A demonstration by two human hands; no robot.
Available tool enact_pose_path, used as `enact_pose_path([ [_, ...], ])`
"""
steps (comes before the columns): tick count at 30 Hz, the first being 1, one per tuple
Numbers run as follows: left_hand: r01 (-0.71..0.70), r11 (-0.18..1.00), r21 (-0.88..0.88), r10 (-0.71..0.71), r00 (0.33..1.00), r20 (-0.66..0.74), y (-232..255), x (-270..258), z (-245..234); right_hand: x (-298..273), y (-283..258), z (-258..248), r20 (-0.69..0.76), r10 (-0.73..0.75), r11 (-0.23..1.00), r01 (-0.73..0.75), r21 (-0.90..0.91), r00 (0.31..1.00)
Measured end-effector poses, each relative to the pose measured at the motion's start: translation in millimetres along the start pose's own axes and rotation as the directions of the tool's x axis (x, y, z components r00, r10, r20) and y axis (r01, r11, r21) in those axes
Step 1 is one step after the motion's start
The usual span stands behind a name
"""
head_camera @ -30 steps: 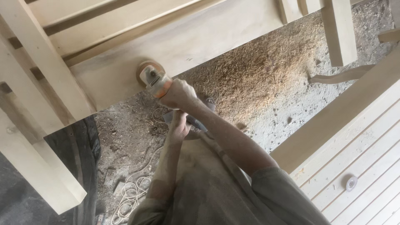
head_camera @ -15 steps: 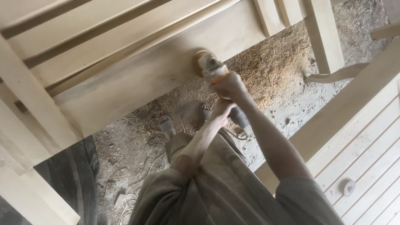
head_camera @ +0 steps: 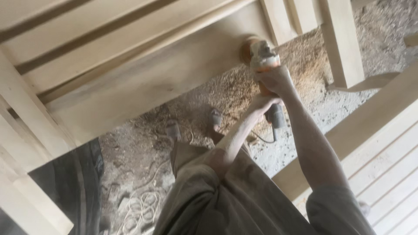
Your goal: The person uses an electric orbital sander to smooth the surface of a wooden slatted structure. They move the tool back and forth along the length of the wooden planks, generating sawdust as they work.
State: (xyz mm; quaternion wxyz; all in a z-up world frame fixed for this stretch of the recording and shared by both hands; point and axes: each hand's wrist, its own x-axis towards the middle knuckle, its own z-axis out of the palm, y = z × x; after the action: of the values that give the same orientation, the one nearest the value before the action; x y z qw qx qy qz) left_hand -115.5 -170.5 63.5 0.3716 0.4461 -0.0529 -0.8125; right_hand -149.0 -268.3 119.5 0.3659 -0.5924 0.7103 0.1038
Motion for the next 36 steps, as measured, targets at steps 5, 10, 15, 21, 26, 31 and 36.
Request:
enact_pose_path([
  [5, -0.065, 0.995, -0.074, 0.067, 0.997, 0.032, -27, -15, -21, -27, -12, 28, -0.006, -0.05, 0.995, 0.05, -0.084, 0.999],
  [10, -0.182, 0.968, -0.173, 0.18, 0.983, -0.027, -62, -55, -88, -77, -50, 98, 0.07, -0.07, 0.99, 0.078, -0.119, 0.995],
  [15, -0.303, 0.913, -0.274, 0.285, 0.953, -0.104, -70, -97, -152, -111, -101, 156, 0.066, -0.126, 0.978, 0.135, -0.162, 0.99],
  [21, -0.374, 0.872, -0.317, 0.323, 0.924, -0.203, -79, -135, -201, -137, -139, 210, 0.141, -0.194, 0.955, 0.219, -0.201, 0.971],
  [26, -0.294, 0.9, -0.322, 0.233, 0.948, -0.216, -84, -134, -194, -137, -131, 209, 0.186, -0.184, 0.945, 0.225, -0.237, 0.965],
  [31, -0.289, 0.941, -0.176, 0.282, 0.957, -0.064, -60, -103, -142, -107, -100, 152, 0.103, -0.092, 0.969, 0.112, -0.218, 0.99],
  [36, -0.158, 0.977, -0.141, 0.162, 0.987, 0.02, -36, -68, -77, -67, -55, 88, 0.038, -0.17, 0.97, 0.174, -0.169, 0.985],
])
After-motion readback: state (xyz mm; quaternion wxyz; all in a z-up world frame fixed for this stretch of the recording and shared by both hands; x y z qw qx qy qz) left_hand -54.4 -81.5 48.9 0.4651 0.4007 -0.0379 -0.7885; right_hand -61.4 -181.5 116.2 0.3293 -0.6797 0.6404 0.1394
